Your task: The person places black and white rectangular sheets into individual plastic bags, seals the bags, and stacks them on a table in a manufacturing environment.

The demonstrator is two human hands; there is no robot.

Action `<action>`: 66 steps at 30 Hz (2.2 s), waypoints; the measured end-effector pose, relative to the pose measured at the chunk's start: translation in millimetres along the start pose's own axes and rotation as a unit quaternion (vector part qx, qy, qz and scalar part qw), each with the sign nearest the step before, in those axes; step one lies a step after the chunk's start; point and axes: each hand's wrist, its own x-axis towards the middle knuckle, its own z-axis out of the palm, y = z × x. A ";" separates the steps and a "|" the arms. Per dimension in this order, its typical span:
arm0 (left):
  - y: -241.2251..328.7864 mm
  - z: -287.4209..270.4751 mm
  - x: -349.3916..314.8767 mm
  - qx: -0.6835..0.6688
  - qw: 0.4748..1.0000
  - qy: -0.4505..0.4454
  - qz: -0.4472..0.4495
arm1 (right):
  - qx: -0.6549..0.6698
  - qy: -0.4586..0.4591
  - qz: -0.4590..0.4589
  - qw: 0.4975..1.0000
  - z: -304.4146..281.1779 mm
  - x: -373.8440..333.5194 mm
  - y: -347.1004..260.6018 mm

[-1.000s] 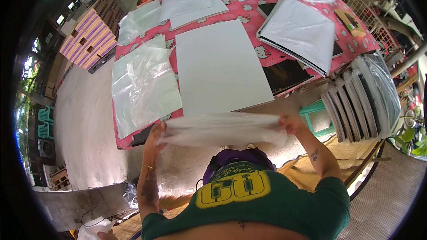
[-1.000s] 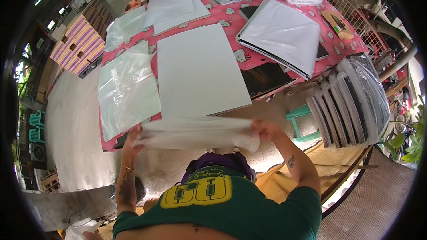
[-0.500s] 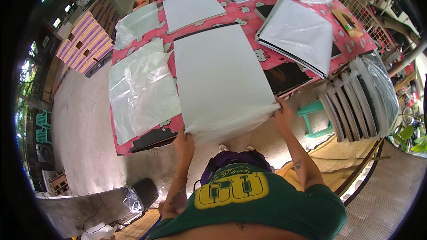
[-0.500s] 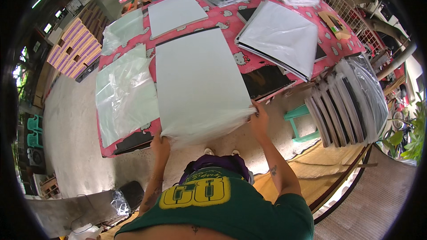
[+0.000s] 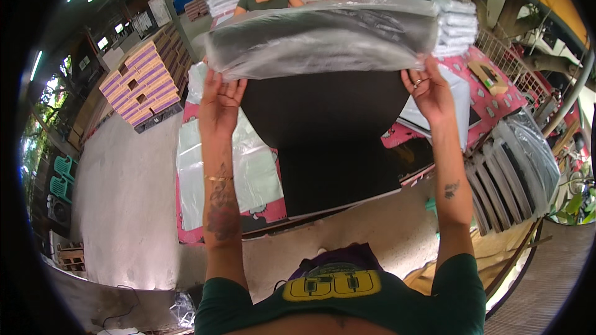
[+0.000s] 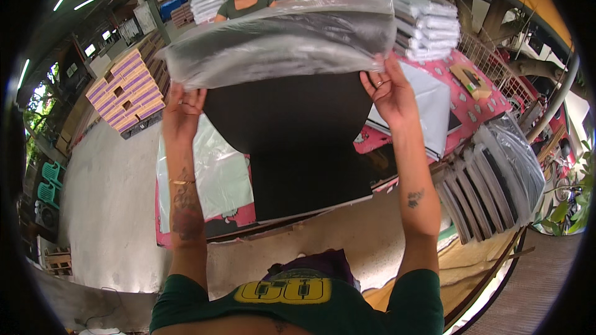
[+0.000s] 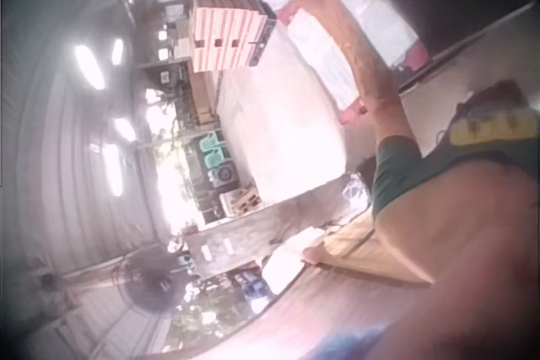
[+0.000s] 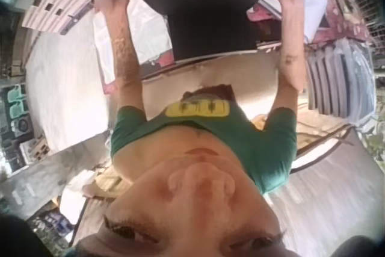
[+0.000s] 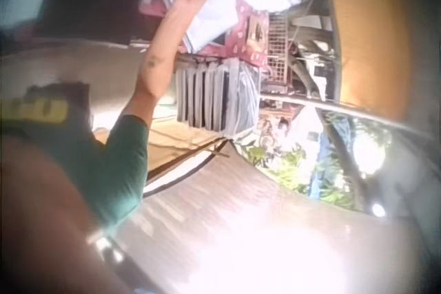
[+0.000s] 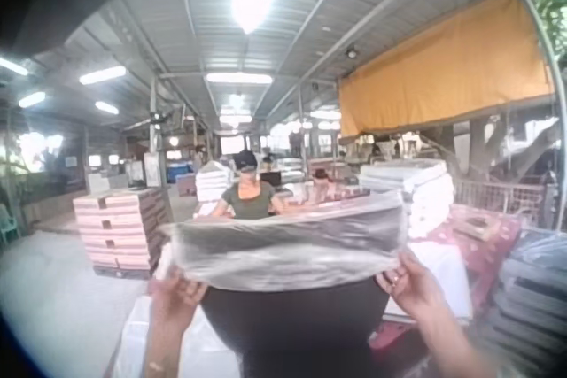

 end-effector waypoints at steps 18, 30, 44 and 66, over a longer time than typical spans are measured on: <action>-173.7 -161.2 62.1 0.305 0.950 0.052 -0.053 | -0.323 0.097 0.012 0.941 -161.3 137.6 118.9; -162.9 -192.3 -25.1 0.392 0.914 0.066 -0.086 | -0.447 0.070 0.006 0.892 -231.6 22.3 112.3; -193.8 -191.7 -82.1 0.459 0.872 0.014 -0.167 | -0.521 0.096 0.021 0.848 -259.0 -55.3 125.0; -426.0 -39.8 4.7 0.276 0.897 -0.016 -0.344 | -0.267 0.520 -0.130 0.801 -366.8 -53.4 -63.0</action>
